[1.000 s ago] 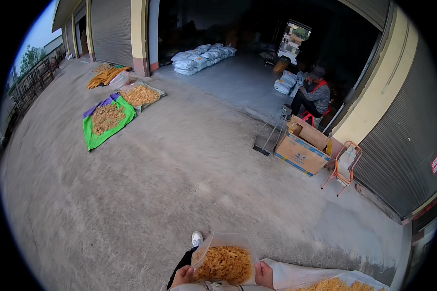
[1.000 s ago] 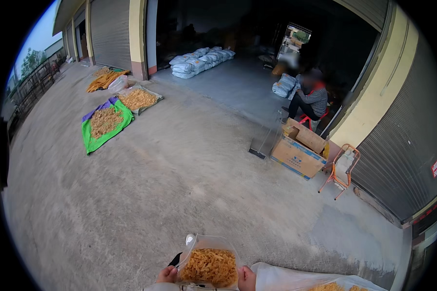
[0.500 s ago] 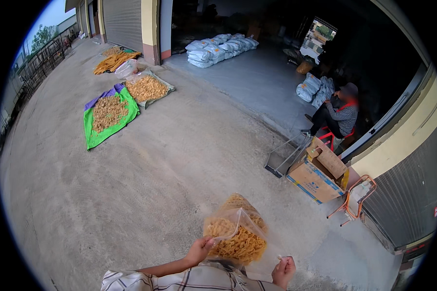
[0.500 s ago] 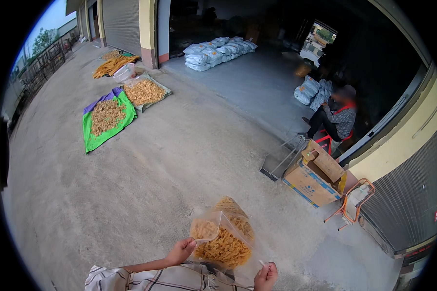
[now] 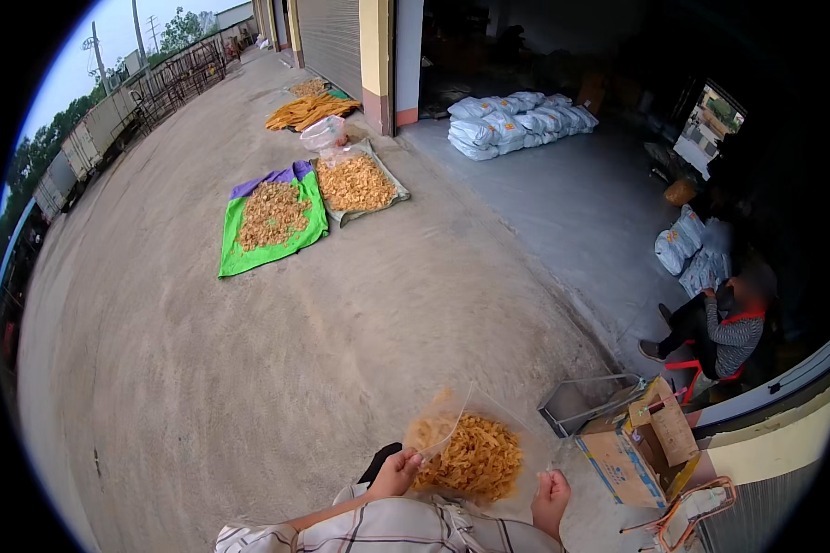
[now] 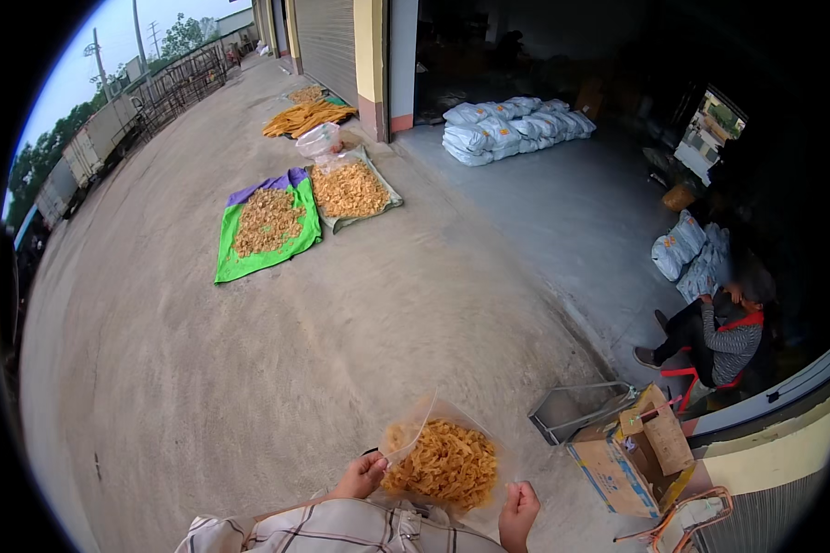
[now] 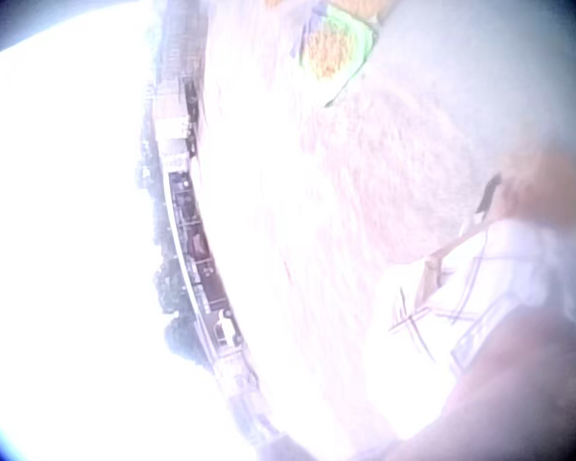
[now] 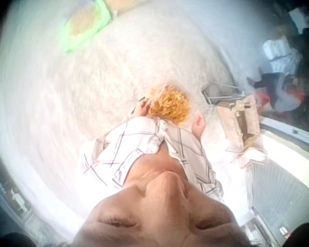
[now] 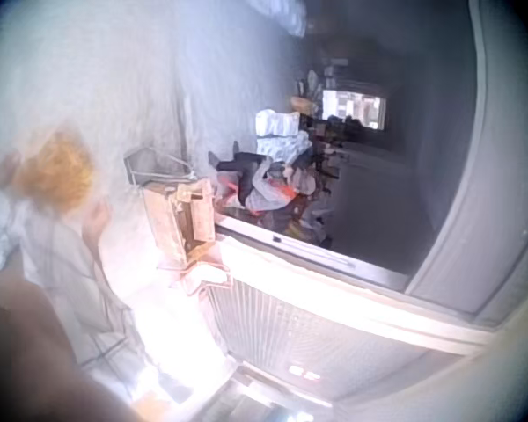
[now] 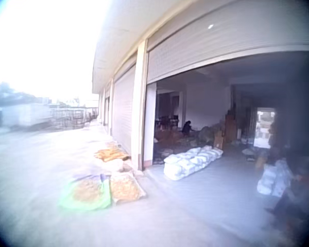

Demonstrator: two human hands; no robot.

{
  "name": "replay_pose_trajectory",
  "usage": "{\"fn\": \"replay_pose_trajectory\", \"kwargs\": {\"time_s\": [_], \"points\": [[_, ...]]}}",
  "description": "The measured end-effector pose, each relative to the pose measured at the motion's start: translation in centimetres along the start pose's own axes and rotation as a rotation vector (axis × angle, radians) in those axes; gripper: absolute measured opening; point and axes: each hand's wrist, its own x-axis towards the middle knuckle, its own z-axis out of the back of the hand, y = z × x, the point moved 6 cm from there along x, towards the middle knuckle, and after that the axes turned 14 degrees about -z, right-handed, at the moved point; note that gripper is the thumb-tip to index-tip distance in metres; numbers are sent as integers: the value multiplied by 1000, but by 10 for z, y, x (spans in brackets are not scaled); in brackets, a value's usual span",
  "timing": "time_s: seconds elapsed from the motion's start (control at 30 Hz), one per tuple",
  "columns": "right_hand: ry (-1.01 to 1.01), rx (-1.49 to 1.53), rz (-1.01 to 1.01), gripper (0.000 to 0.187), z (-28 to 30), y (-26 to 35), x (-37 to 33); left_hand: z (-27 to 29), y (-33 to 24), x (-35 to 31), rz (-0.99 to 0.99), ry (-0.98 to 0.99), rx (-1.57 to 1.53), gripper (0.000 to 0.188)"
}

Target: The person scoops dried yellow food pieces from a large outdoor drying sheet into a clear plastic bag. They walk back to the warehouse and place the filled bag on a digital scale among other packaged goods.

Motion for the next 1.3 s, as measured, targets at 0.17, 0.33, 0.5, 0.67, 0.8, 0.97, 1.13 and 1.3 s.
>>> {"fn": "replay_pose_trajectory", "kwargs": {"time_s": [0.17,0.33,0.5,0.67,0.8,0.97,1.13,1.3], "points": [[-6,24,-92,24,2,2,88,-34,-10,91,144,-55,-5,22],[-75,9,-59,24,24,47,193,-78,-7,222,101,61,12,20],[-281,-47,-100,22,50,86,271,-140,-28,368,94,308,98,21],[-494,267,-185,19,66,155,343,-220,-132,483,-1,403,131,21],[-497,500,-286,22,53,172,439,-262,-165,583,-39,359,106,23],[-446,158,-173,24,66,176,590,-310,-186,701,-10,271,20,24],[-324,209,-179,24,90,222,730,-346,-205,812,45,130,-99,22],[-268,204,-162,20,112,303,838,-385,-218,914,63,90,-50,22]]}}
